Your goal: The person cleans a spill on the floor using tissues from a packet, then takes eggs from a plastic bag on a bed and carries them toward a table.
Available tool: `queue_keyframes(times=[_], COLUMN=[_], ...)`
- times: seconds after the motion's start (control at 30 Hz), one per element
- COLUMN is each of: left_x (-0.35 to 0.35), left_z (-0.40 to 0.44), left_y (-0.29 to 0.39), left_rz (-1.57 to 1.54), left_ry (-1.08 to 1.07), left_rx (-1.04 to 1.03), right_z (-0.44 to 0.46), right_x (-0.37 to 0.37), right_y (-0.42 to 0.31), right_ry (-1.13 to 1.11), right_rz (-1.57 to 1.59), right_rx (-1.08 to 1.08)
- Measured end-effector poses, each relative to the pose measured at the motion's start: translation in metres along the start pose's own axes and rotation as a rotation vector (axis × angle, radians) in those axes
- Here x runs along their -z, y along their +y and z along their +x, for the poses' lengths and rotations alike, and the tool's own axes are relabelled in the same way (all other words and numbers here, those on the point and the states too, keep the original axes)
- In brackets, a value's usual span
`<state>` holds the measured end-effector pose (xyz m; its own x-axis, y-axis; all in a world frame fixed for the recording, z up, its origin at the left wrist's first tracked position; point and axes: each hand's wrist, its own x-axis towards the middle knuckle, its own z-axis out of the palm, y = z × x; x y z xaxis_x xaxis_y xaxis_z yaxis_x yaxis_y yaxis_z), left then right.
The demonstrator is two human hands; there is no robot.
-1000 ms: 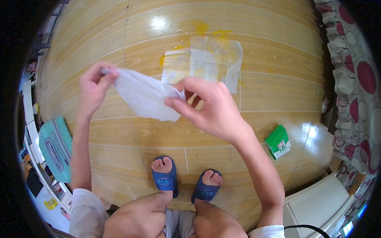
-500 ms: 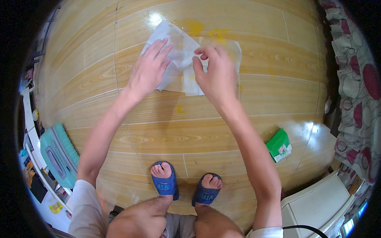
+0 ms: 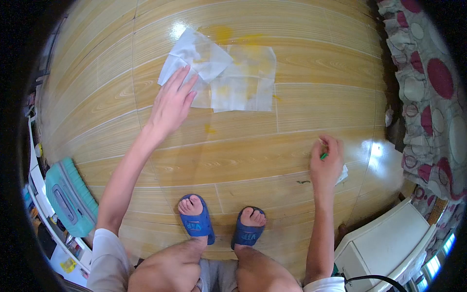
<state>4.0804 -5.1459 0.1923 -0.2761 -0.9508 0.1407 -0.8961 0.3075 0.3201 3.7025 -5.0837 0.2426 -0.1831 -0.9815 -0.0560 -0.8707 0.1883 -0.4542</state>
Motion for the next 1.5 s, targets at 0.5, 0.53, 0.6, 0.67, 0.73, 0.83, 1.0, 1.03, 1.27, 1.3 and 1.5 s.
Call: queue_keyframes(times=[0.5,0.53,0.6,0.67,0.73,0.83,1.0,1.03,1.27,1.3,1.5], left_x=[0.052,0.052,0.054,0.059,0.064,0.065,0.061,0.06,0.064,0.064,0.057], left_z=[-0.09,-0.092,-0.095,-0.102,-0.11,-0.117,-0.121,-0.121,-0.121,-0.12,-0.126], left_y=[0.143,0.147,0.153,0.161,0.165,0.166,0.167,0.168,0.182,0.184,0.18], left_rz=[-0.372,-0.375,-0.395,-0.404,-0.413,-0.403,-0.415,-0.432,-0.381,-0.389,-0.391], left_ry=[-0.02,-0.015,0.009,-0.001,-0.011,-0.036,-0.028,-0.032,-0.072,-0.063,-0.053], left_rx=[-0.03,-0.037,-0.075,-0.073,-0.071,-0.09,-0.063,-0.074,-0.081,-0.087,-0.111], right_z=[-0.104,-0.104,-0.101,-0.103,-0.111,-0.124,-0.122,-0.12,-0.095,-0.092,-0.079], right_x=[0.062,0.057,0.058,0.063,0.056,0.044,0.044,0.038,0.02,0.018,-0.005], right_y=[0.14,0.144,0.139,0.117,0.13,0.153,0.133,0.141,0.135,0.134,0.142], right_ry=[-0.18,-0.138,-0.135,-0.101,-0.06,-0.055,-0.055,0.025,0.178,0.192,0.271], right_rz=[-0.341,-0.326,-0.315,-0.277,-0.29,-0.36,-0.245,-0.19,0.157,0.216,0.168], right_rx=[-0.208,-0.137,-0.166,-0.236,-0.243,-0.253,-0.399,-0.289,-0.362,-0.375,-0.19])
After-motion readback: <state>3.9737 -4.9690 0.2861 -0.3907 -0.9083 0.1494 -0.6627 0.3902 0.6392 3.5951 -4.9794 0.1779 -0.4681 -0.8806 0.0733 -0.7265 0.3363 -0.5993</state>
